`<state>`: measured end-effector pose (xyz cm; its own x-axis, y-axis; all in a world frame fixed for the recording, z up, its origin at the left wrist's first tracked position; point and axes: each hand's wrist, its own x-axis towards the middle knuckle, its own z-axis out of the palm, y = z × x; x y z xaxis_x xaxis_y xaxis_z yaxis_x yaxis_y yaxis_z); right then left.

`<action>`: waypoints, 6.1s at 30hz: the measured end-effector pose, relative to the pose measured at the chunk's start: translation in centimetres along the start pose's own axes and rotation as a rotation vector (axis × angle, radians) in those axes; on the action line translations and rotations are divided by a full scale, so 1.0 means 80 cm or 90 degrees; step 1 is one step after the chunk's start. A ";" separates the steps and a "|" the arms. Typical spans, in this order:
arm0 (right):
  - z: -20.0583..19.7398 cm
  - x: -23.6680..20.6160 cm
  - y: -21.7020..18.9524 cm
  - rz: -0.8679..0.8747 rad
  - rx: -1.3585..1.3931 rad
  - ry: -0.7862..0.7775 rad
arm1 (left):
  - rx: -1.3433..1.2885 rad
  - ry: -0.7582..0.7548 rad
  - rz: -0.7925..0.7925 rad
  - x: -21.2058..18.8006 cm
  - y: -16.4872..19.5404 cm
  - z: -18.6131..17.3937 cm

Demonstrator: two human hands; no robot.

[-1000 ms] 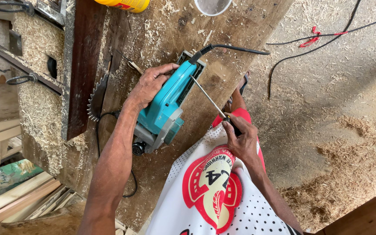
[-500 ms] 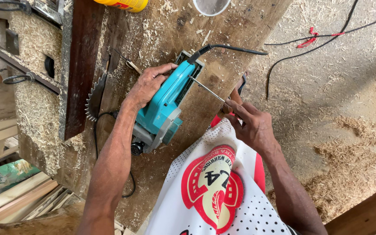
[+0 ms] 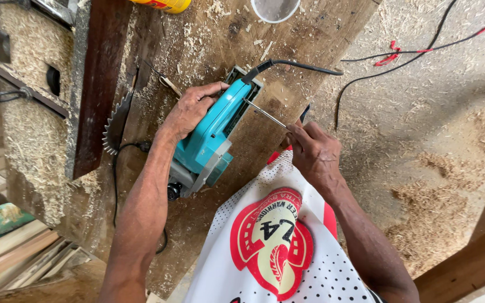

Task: The person uses a screwdriver to tighten screws on the housing of a teal electric planer. They then reattach the top cover and secure it with additional screws. The planer remains on the workbench throughout the process.

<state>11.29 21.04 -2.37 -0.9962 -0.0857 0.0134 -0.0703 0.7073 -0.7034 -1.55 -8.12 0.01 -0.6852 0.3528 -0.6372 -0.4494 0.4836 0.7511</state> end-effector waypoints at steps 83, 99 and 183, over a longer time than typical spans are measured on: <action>0.027 0.099 -0.038 0.309 0.165 -0.305 | 0.050 0.119 0.131 0.004 -0.017 -0.007; 0.033 0.108 -0.041 0.112 0.122 -0.181 | 0.047 0.112 0.152 0.006 -0.011 -0.005; -0.026 -0.045 0.051 -0.056 0.157 0.013 | 0.582 0.161 -0.018 0.023 0.056 0.088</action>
<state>14.49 25.65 -3.79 -0.9878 -0.1233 0.0953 -0.1451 0.5045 -0.8512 -0.80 0.35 0.99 -0.8331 0.1987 -0.5162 0.0814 0.9671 0.2408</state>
